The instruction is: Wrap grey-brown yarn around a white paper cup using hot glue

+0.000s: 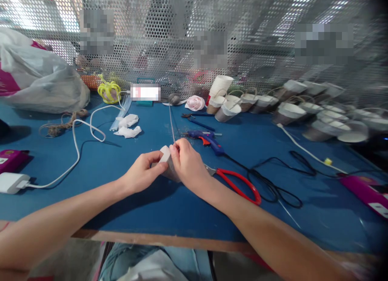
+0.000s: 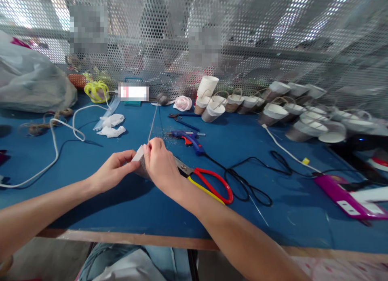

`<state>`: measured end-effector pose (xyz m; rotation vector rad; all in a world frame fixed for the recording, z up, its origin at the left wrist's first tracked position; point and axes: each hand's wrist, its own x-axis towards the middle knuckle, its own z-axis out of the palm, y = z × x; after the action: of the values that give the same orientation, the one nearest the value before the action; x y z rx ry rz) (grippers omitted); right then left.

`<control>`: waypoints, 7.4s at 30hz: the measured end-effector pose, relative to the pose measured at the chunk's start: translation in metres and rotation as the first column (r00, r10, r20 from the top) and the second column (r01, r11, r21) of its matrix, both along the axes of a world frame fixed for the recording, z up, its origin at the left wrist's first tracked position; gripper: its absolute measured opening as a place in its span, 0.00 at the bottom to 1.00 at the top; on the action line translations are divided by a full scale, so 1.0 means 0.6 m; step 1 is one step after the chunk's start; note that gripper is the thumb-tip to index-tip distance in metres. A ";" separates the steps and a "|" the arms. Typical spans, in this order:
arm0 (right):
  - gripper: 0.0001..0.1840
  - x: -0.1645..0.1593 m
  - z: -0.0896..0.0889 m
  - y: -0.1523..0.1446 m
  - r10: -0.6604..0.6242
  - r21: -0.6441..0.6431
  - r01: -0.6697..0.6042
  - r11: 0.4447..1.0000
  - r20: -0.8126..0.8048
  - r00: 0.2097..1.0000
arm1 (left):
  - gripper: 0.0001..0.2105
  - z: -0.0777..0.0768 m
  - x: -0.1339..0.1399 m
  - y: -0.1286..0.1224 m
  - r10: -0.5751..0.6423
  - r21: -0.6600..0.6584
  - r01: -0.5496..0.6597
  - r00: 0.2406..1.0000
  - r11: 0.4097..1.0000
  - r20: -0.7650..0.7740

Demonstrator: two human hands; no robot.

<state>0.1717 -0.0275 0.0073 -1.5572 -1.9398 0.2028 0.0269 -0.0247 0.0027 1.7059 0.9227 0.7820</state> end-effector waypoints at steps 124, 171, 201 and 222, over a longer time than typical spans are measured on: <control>0.06 0.079 0.084 -0.070 0.090 -0.218 -0.075 0.973 0.058 0.994 | 0.09 -0.006 -0.019 0.021 -0.065 0.145 0.079 0.993 0.986 -0.095; 0.13 0.128 0.053 -0.065 0.187 -0.002 -0.204 0.979 0.409 0.893 | 0.08 0.001 -0.030 0.026 -0.166 0.218 0.198 0.974 0.956 -0.157; 0.13 0.096 0.072 -0.058 0.061 -0.266 -0.031 0.964 0.107 0.992 | 0.13 0.004 -0.031 0.021 -0.187 0.164 0.220 0.963 0.962 -0.194; 0.14 0.106 0.062 -0.060 0.142 -0.219 -0.104 0.970 0.167 0.976 | 0.13 0.003 -0.030 0.021 -0.198 0.138 0.228 0.959 0.964 -0.201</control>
<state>0.2353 -0.0633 0.0444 -1.6376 -2.2223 0.3378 0.0092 -0.0123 0.0043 2.0086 0.7987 0.5722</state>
